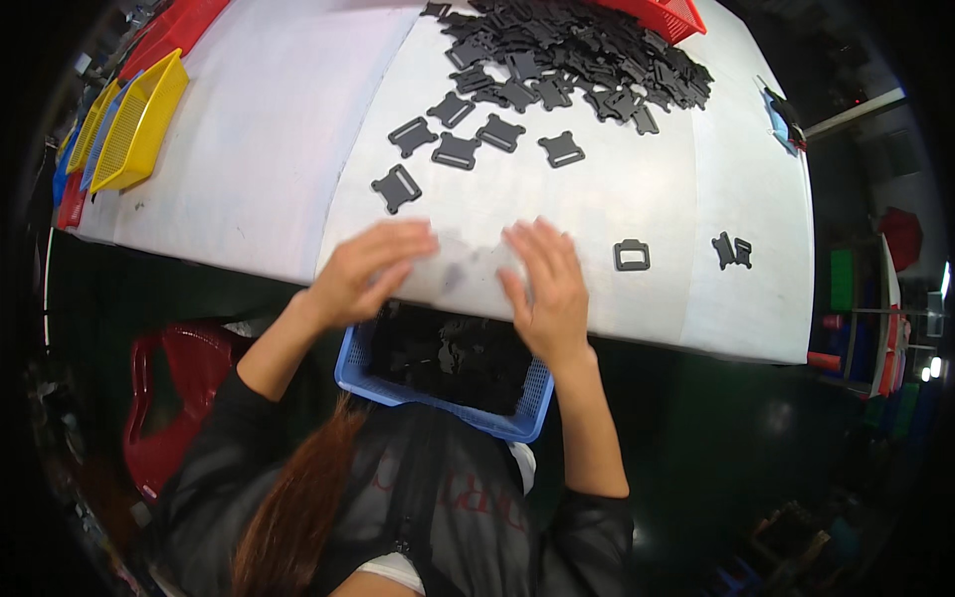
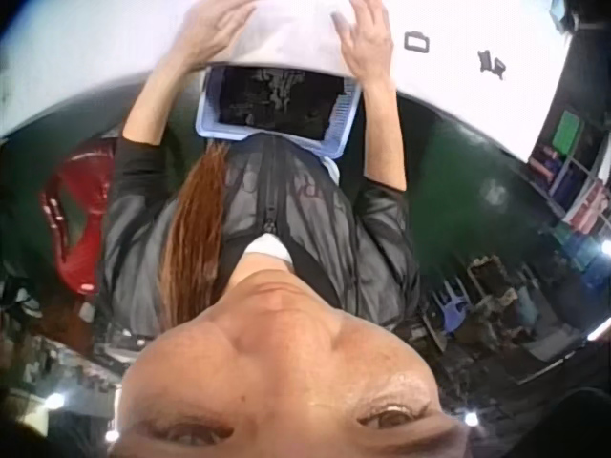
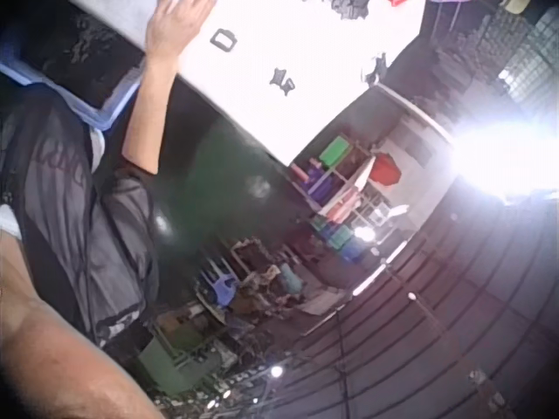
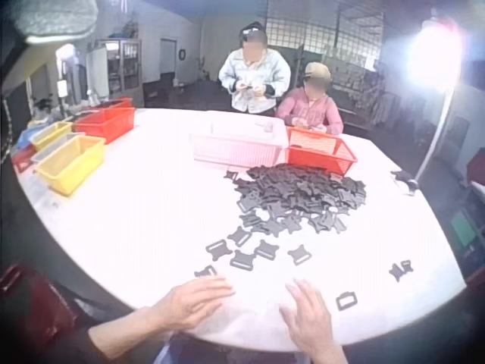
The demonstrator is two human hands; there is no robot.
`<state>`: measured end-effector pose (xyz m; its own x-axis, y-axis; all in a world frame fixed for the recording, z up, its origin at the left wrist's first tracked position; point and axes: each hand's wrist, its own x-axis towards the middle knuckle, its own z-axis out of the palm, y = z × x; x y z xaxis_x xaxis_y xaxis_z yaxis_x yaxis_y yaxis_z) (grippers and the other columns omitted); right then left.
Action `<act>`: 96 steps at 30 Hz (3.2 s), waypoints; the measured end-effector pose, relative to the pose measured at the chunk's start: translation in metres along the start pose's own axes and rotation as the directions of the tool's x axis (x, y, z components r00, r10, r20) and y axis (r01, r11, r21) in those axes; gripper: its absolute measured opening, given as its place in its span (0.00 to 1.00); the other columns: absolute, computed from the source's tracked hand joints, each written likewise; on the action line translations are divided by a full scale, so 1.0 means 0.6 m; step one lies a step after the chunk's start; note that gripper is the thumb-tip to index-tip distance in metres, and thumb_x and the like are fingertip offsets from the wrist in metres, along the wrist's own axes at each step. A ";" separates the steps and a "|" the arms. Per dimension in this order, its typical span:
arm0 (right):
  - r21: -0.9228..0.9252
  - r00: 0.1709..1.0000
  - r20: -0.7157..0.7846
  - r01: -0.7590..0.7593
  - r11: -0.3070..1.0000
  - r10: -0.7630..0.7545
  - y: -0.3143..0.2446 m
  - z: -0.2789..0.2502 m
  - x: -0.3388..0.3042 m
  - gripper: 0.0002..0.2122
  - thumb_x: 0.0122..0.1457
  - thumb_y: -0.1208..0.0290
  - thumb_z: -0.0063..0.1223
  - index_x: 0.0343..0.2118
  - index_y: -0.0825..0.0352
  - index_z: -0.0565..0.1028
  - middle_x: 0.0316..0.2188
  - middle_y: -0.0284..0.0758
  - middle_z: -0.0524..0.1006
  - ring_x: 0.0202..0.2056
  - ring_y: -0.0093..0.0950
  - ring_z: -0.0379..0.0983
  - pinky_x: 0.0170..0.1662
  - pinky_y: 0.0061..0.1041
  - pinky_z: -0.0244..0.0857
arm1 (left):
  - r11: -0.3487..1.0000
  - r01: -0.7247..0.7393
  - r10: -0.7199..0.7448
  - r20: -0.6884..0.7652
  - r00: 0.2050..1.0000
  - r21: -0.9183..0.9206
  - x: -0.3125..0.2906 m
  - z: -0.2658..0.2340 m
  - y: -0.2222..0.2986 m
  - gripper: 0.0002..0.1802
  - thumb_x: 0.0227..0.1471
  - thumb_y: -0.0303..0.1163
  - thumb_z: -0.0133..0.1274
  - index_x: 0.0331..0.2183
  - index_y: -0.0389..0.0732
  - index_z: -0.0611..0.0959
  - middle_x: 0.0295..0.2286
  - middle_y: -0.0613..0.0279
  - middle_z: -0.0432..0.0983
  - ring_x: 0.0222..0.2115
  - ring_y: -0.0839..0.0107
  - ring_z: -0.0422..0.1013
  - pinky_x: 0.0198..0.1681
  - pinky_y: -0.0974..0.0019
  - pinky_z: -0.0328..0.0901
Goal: The person sorts black plastic buckles from a pile on the table by hand into a blue basket, dumps the collected buckles from the blue basket into a pink basket, and then resumes sorting buckles into the blue basket.
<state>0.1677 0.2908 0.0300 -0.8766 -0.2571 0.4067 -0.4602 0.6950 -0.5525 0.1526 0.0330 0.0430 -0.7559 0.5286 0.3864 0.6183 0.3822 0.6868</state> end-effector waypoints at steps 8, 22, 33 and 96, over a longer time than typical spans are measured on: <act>-0.454 0.993 -0.055 -0.119 0.883 0.106 0.127 0.035 0.144 0.20 0.60 0.60 0.49 0.53 0.62 0.68 0.48 0.38 0.72 0.56 0.38 0.61 0.62 0.52 0.39 | 0.985 0.171 -0.167 -0.263 0.950 -0.007 0.161 -0.023 -0.213 0.17 0.60 0.35 0.43 0.49 0.42 0.76 0.51 0.56 0.69 0.59 0.60 0.56 0.60 0.62 0.53; -0.298 0.966 0.240 -0.019 0.954 0.094 0.091 0.059 0.211 0.23 0.63 0.57 0.42 0.59 0.59 0.61 0.51 0.31 0.70 0.58 0.36 0.58 0.62 0.57 0.34 | 0.957 0.269 -0.288 -0.218 0.933 -0.113 0.169 -0.041 -0.222 0.19 0.61 0.38 0.41 0.50 0.42 0.75 0.51 0.55 0.69 0.57 0.61 0.60 0.57 0.63 0.56; -0.410 0.991 -0.067 -0.134 0.902 0.117 0.139 0.062 0.235 0.17 0.59 0.61 0.48 0.49 0.61 0.70 0.38 0.32 0.77 0.47 0.33 0.68 0.56 0.57 0.47 | 0.925 0.291 -0.336 -0.169 0.927 -0.244 0.175 -0.047 -0.223 0.19 0.61 0.38 0.41 0.49 0.39 0.76 0.47 0.57 0.73 0.48 0.67 0.68 0.53 0.66 0.60; -0.051 0.985 -0.169 -0.051 0.997 0.042 0.063 -0.086 0.073 0.15 0.57 0.69 0.53 0.46 0.67 0.73 0.45 0.43 0.72 0.49 0.41 0.67 0.52 0.34 0.60 | 0.976 0.121 -0.180 -0.349 0.920 -0.184 0.056 0.007 0.036 0.11 0.57 0.27 0.45 0.38 0.36 0.80 0.37 0.53 0.76 0.40 0.60 0.72 0.46 0.65 0.65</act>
<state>0.1192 0.3403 0.0643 -0.8586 -0.1104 0.5006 -0.4069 0.7407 -0.5345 0.1414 0.0618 0.0682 -0.8815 0.1528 0.4467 0.4721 0.2977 0.8297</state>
